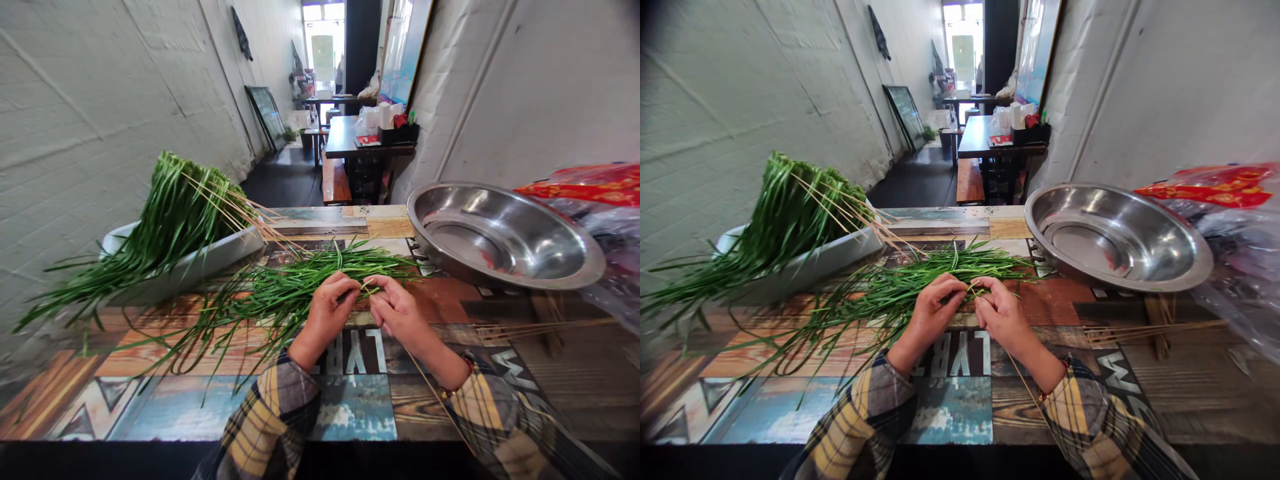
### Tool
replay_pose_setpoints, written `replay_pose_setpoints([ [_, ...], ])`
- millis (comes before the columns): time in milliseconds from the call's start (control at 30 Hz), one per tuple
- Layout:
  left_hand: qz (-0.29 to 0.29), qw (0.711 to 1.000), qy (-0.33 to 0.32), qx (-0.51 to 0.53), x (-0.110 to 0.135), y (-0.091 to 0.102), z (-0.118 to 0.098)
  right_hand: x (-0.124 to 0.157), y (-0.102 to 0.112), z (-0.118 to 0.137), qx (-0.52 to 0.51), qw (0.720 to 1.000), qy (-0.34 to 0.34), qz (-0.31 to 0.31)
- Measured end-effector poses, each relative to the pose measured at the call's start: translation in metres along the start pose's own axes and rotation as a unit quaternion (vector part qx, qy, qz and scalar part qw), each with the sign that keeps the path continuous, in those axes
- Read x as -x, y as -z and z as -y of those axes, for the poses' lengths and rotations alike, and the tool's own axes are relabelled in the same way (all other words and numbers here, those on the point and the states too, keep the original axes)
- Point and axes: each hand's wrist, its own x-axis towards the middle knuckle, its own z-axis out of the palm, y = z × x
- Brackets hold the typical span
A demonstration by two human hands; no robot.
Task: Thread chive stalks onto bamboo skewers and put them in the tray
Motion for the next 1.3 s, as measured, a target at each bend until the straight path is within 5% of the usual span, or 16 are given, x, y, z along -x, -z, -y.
replay_pose_setpoints([
  [233, 0.046, 0.999, -0.005, -0.001, 0.000, 0.001, -0.005, -0.003, 0.003, -0.003, 0.009, 1.000, 0.011, -0.010],
  [467, -0.129, 0.977, 0.019, -0.170, -0.006, 0.019, 0.009, -0.001, 0.003, 0.003, 0.009, 1.000, -0.029, 0.000],
  [700, -0.018, 0.922, 0.072, -0.380, -0.003, 0.020, 0.021, 0.000, 0.002, 0.000, 0.004, 0.999, -0.034, 0.019],
  [933, -0.105, 0.960, 0.018, -0.257, -0.006, 0.020, 0.018, -0.001, 0.004, 0.002, 0.010, 1.000, -0.026, 0.002],
  [1133, -0.053, 0.994, -0.015, -0.090, -0.004, 0.008, 0.010, -0.003, 0.004, 0.000, 0.032, 0.999, -0.027, -0.007],
  [1300, -0.034, 0.996, -0.012, -0.086, -0.003, 0.005, 0.003, -0.005, 0.005, -0.003, 0.026, 0.999, -0.016, -0.041],
])
